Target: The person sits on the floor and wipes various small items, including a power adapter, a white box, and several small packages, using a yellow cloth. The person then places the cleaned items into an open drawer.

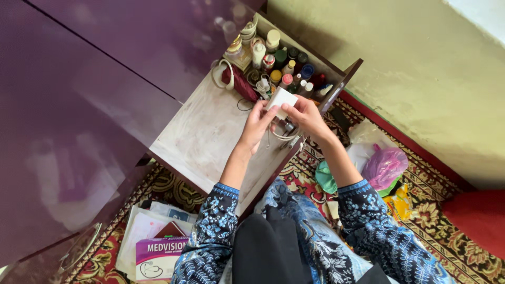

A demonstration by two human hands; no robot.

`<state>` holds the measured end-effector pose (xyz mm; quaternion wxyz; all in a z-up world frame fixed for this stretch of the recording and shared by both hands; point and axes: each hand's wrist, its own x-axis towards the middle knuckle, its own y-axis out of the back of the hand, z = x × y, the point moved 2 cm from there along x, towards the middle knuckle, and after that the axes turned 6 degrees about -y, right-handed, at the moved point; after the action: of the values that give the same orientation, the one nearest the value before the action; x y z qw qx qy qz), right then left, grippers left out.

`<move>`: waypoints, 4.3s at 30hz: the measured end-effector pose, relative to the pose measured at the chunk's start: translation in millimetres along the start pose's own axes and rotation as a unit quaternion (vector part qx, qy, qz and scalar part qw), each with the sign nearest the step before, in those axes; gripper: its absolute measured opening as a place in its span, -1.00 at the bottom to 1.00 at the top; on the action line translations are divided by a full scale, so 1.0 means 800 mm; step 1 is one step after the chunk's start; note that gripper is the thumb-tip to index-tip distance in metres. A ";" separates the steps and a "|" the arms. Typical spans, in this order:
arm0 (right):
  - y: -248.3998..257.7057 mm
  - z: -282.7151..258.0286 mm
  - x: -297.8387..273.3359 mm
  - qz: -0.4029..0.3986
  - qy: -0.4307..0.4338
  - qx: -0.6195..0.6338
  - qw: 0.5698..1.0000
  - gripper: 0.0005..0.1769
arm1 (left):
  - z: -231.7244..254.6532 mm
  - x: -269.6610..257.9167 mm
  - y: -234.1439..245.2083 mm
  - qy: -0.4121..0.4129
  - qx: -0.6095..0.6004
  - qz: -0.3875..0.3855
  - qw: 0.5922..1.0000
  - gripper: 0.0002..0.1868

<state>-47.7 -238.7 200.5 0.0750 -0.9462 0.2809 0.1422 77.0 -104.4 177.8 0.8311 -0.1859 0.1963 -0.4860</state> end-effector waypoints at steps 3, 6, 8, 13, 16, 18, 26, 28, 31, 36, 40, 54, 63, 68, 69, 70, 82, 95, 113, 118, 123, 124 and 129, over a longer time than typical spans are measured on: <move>0.002 -0.026 -0.017 -0.153 0.055 0.013 0.987 -0.48 | 0.006 -0.005 0.007 -0.027 -0.064 -0.012 0.998 -0.65; 0.019 -0.031 -0.023 -0.109 -0.080 -0.011 0.991 -0.59 | 0.017 -0.014 0.012 -0.021 -0.047 -0.038 0.998 -0.62; 0.026 -0.027 -0.021 -0.091 -0.092 0.024 0.991 -0.59 | 0.022 -0.019 0.009 -0.041 0.035 -0.065 0.996 -0.60; 0.029 -0.015 -0.015 -0.075 -0.105 0.163 0.978 -0.52 | 0.039 -0.035 -0.007 -0.129 0.305 -0.060 0.942 -0.58; 0.018 -0.021 -0.022 -0.052 -0.061 0.063 0.995 -0.47 | 0.053 -0.044 -0.015 -0.202 0.409 -0.050 0.888 -0.57; 0.010 -0.035 -0.025 -0.055 0.012 -0.006 0.998 -0.42 | 0.056 -0.049 -0.022 -0.192 0.428 -0.032 0.882 -0.56; -0.019 -0.072 -0.044 0.103 0.124 -0.280 0.946 -0.26 | 0.063 -0.063 -0.050 -0.246 0.442 0.058 0.861 -0.54; -0.021 -0.070 -0.045 0.134 0.129 -0.316 0.930 -0.34 | 0.064 -0.063 -0.049 -0.247 0.429 0.056 0.867 -0.54; -0.018 -0.064 -0.043 0.150 0.129 -0.321 0.926 -0.52 | 0.067 -0.066 -0.044 -0.275 0.459 0.064 0.842 -0.50; -0.023 -0.049 -0.044 0.061 0.211 -0.177 0.959 -0.50 | 0.060 -0.066 -0.054 -0.270 0.347 0.068 0.896 -0.56; -0.033 -0.030 -0.044 0.021 0.096 -0.039 0.994 -0.46 | 0.065 -0.064 -0.057 -0.281 0.359 0.062 0.888 -0.53; 0.009 -0.072 -0.038 -0.222 0.110 -0.149 0.957 -0.14 | 0.118 -0.062 -0.045 -0.249 0.399 -0.117 0.875 -0.52; 0.008 -0.077 -0.057 -0.016 0.065 -0.325 0.943 -0.41 | 0.099 -0.070 -0.048 -0.274 0.447 -0.039 0.851 -0.50; 0.008 -0.079 -0.058 -0.014 0.075 -0.335 0.939 -0.48 | 0.090 -0.066 -0.051 -0.270 0.454 -0.038 0.848 -0.47; 0.008 -0.075 -0.056 -0.005 0.065 -0.341 0.938 -0.49 | 0.089 -0.066 -0.052 -0.274 0.452 -0.037 0.848 -0.47; 0.009 -0.070 -0.054 0.013 0.067 -0.358 0.931 -0.49 | 0.089 -0.066 -0.054 -0.278 0.451 -0.037 0.848 -0.46; 0.017 0.005 -0.023 -0.059 0.026 -0.073 0.995 -0.38 | 0.070 -0.047 -0.048 -0.341 0.559 0.021 0.756 -0.42; -0.041 0.108 0.043 0.069 0.001 0.327 0.943 -0.20 | -0.153 0.012 0.004 -0.205 0.367 0.116 0.900 -0.44; 0.017 0.354 0.143 0.062 -0.236 0.211 0.947 -0.45 | -0.194 0.063 0.106 -0.198 0.587 -0.025 0.784 -0.70; 0.002 0.349 0.206 0.101 -0.151 0.215 0.960 -0.53 | -0.255 0.133 0.137 -0.198 0.457 0.243 0.833 -0.75; 0.039 0.347 0.314 0.206 -0.061 -0.009 0.977 -0.49 | -0.333 0.231 0.198 -0.015 0.114 0.371 0.921 -0.69; 0.047 0.346 0.334 0.196 -0.062 0.018 0.979 -0.49 | -0.341 0.252 0.208 -0.030 0.104 0.376 0.920 -0.70; 0.055 0.346 0.377 0.195 -0.081 0.018 0.977 -0.47 | -0.356 0.302 0.250 -0.078 0.486 0.412 0.767 -0.82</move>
<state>106.9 -368.0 -159.0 0.0849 -0.8572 0.4553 0.2252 189.1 -259.3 -200.4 0.9432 0.3043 -0.0737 -0.1110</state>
